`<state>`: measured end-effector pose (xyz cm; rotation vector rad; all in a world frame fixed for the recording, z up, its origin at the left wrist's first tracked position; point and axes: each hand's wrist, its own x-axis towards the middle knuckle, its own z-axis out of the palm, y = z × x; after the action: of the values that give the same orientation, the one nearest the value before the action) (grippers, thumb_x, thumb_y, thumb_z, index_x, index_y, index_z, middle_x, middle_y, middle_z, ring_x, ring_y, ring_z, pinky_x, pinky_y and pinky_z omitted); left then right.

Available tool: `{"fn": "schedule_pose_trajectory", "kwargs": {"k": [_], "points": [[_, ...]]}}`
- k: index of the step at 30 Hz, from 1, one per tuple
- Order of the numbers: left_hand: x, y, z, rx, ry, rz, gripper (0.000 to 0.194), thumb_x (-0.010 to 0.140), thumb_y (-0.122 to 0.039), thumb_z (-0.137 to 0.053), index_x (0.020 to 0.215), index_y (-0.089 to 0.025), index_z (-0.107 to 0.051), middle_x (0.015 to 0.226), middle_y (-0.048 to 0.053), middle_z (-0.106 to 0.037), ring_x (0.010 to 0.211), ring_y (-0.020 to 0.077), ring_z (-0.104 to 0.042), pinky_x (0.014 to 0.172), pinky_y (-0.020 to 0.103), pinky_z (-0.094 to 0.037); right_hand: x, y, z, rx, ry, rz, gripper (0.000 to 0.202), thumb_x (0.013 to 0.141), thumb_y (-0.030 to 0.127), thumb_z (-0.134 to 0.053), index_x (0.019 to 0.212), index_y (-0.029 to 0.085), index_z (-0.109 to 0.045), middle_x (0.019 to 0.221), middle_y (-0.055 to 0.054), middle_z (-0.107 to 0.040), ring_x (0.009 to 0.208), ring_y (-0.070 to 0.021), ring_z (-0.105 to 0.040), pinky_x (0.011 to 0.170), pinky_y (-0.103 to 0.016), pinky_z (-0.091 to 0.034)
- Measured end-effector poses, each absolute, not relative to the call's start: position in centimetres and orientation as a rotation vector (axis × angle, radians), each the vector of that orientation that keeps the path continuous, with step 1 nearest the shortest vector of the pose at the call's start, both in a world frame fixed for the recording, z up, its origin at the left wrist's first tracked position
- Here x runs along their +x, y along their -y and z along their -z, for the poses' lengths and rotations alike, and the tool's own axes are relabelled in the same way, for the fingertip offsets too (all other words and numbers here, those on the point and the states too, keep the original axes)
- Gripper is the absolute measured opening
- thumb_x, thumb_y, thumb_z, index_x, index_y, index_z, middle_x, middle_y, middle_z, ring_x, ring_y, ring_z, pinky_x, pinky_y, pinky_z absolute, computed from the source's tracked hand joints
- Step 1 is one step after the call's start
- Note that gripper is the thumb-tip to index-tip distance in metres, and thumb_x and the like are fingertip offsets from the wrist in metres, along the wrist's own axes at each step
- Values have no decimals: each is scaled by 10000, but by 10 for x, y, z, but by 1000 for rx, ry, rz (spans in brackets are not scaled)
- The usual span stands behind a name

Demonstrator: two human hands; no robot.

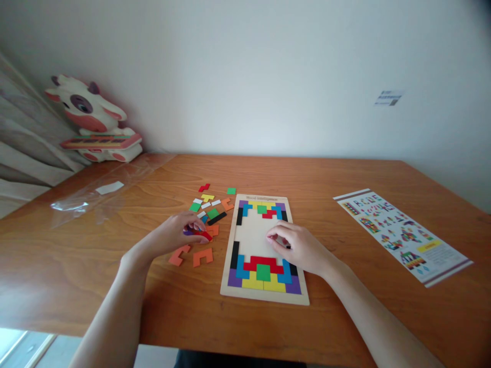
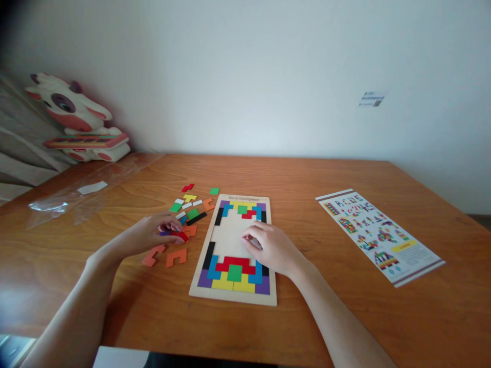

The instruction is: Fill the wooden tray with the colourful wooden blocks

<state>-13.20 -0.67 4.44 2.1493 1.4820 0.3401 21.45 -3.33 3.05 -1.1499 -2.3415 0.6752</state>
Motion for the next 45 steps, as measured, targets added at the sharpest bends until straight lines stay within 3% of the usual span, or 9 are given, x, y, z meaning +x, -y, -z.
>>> {"fn": "schedule_pose_trajectory", "kwargs": {"k": [5, 11, 16, 19, 21, 30, 37, 45], "points": [[-132, 8, -46, 2157, -1409, -341, 279, 772, -484, -726, 841, -215, -704, 883, 13, -711, 827, 178, -654, 766, 270, -498, 215, 33, -28, -1154, 2348, -689, 153, 979, 260, -515, 968, 214, -661, 1006, -45, -679, 806, -145, -627, 749, -306, -517], [-128, 12, -52, 2037, -1420, -382, 282, 773, -477, -727, 831, -202, -701, 806, -1, -724, 718, 155, -652, 678, 248, -510, 214, 32, -29, -1139, 2340, -682, 139, 970, 242, -527, 956, 207, -661, 967, -39, -675, 796, -142, -616, 748, -300, -506], [-108, 6, -58, 2133, -1364, -547, 296, 845, -495, -671, 886, -215, -758, 852, 23, -753, 788, 167, -664, 712, 245, -510, 215, 31, -28, -1167, 2321, -645, 145, 968, 244, -521, 944, 211, -660, 953, -42, -682, 782, -146, -620, 719, -291, -502], [-81, -2, -63, 2316, -1198, -678, 245, 893, -432, -651, 897, -220, -774, 926, 36, -739, 843, 166, -664, 792, 259, -509, 217, 28, -25, -1183, 2290, -588, 135, 960, 241, -525, 951, 210, -656, 955, -44, -685, 767, -145, -622, 708, -286, -497], [-62, -9, -64, 2428, -1102, -721, 222, 909, -390, -646, 893, -221, -787, 949, 47, -718, 802, 151, -661, 761, 255, -508, 218, 27, -24, -1191, 2265, -550, 130, 955, 236, -525, 950, 208, -652, 951, -47, -686, 753, -144, -619, 703, -285, -492], [-22, -26, -20, 2620, -1080, -875, 207, 952, -278, -593, 950, -245, -797, 1024, 78, -689, 862, 175, -668, 752, 284, -526, 219, 25, -24, -1197, 2224, -459, 116, 950, 210, -521, 920, 210, -633, 920, -43, -677, 749, -148, -608, 710, -280, -479], [-18, -16, -17, 2505, -1196, -1075, 228, 954, -356, -599, 973, -221, -783, 844, 44, -674, 713, 128, -629, 660, 238, -514, 219, 26, -22, -1189, 2222, -418, 107, 949, 203, -532, 925, 210, -636, 919, -40, -679, 743, -148, -606, 705, -281, -475], [-30, -23, -12, 2336, -1234, -1277, 111, 901, -243, -659, 939, -227, -762, 966, 43, -707, 870, 165, -676, 793, 291, -570, 219, 24, -18, -1198, 2152, -412, 113, 938, 192, -528, 911, 218, -634, 900, -44, -674, 748, -160, -614, 684, -283, -491]]}}
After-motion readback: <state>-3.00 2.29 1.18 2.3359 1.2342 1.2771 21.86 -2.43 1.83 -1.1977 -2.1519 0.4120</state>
